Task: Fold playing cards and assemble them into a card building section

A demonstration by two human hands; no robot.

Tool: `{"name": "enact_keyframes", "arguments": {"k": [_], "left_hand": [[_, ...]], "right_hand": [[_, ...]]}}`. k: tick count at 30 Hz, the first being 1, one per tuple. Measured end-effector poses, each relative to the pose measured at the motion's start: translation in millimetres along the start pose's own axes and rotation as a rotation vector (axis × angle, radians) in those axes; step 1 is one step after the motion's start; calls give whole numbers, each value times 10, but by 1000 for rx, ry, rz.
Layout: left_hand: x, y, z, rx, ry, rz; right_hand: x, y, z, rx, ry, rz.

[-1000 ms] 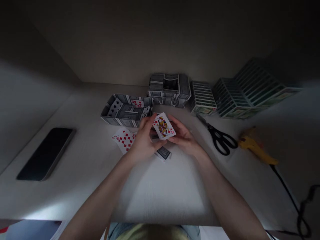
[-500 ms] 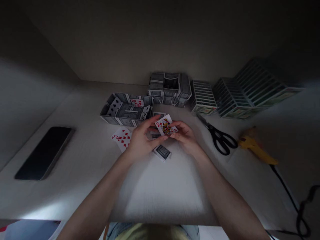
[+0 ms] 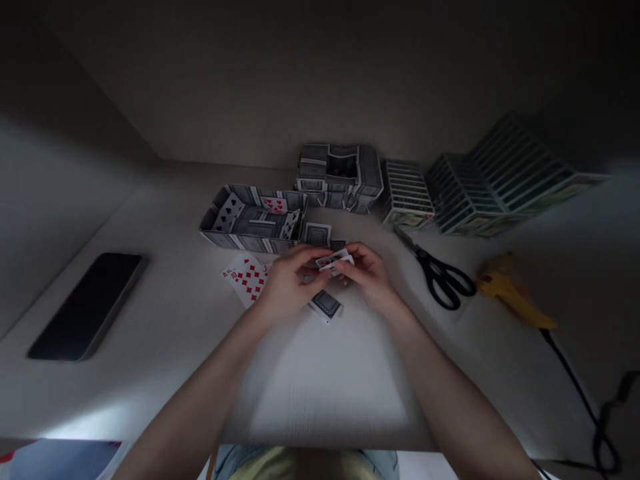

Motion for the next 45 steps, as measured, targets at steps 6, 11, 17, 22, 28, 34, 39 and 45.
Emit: {"name": "enact_keyframes", "arguments": {"k": [6,11,17,22,28,34,39,45], "left_hand": [[-153,26,22,99,12,-95],[-207,47,56,97,-4,-144],[-144,19,-11,190,91,-94],[-125,0,-74,256,129,-114],[-128,-19,-59,220,203,-184],[-175,-32,-59,144,131,-140],[-189,-10,-41,112,13,-99],[-121,-22,-15,83,-162,-51]], "right_hand": [[37,15,72,-34,-107,45],[-12,23,84,-47,-135,15],[-51,12,38,-1,-47,-4],[-2,-5,24,3,-37,25],[66,-6,77,-88,-77,81],[74,-1,103,-88,-60,107],[79,-5,87,-58,35,83],[98,2,86,-48,96,52]]}}
Point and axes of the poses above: each hand's wrist, its own y-axis away from the middle knuckle, its own z-axis out of the palm, x = y × z, the point moved 7 cm from there along -y, towards the middle knuckle, and after that the axes turned 14 degrees about y, right-handed, at the moved point
